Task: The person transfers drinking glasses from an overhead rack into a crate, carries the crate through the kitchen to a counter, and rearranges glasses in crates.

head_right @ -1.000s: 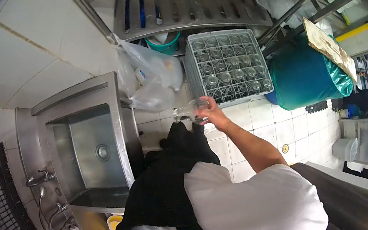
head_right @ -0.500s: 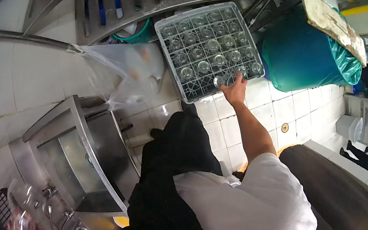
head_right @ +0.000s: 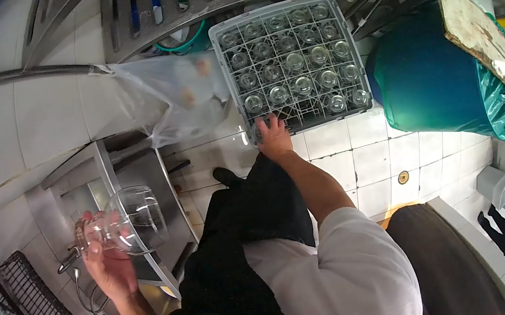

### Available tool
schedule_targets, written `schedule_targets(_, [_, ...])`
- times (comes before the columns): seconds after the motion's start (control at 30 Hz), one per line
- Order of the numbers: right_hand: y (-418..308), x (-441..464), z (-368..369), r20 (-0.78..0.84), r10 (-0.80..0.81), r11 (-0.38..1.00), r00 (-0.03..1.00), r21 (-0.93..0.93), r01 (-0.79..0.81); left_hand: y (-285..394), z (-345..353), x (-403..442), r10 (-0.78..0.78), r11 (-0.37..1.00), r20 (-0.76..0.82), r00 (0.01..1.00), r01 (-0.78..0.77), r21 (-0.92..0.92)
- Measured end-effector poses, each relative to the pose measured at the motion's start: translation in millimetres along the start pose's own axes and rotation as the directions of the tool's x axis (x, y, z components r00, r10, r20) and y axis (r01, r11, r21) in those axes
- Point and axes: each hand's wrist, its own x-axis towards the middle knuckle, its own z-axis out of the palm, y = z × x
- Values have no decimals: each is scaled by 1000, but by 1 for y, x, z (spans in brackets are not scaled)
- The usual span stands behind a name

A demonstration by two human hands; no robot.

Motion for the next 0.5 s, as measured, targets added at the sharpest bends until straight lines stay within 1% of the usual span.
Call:
schedule_targets(0.07, [-2,6,8,48,6,998,999,-61,-3,-8,11,-1,-97,991,3,995,97,-88])
schedule_targets(0.1, [-3,9,11,65,15,997,998,-83,-9,-14,5,-2,-125,987,87,988,132,-87])
schedule_targets(0.2, [-3,14,18,127,43,994,991,-106,-29,-24,24,-3,-219,968,45,975,223,-114])
schedule_targets(0.23, [-1,16,22,149,53,994,987,-107,-37,-24,31,-3,-241,963,69,968,248,-108])
schedule_targets(0.33, [5,21,33,162,47,997,986,-75,-35,-39,40,2,-315,934,116,942,329,-141])
schedule_targets(0.37, [6,21,32,173,45,999,984,-36,-39,-45,42,4,-330,925,157,931,352,-144])
schedule_targets(0.43, [9,21,22,193,43,998,980,35,-51,-59,48,11,-385,900,184,905,412,-144])
schedule_targets(0.5, [7,15,13,69,52,986,996,155,-62,-72,58,18,-421,880,225,879,456,-134])
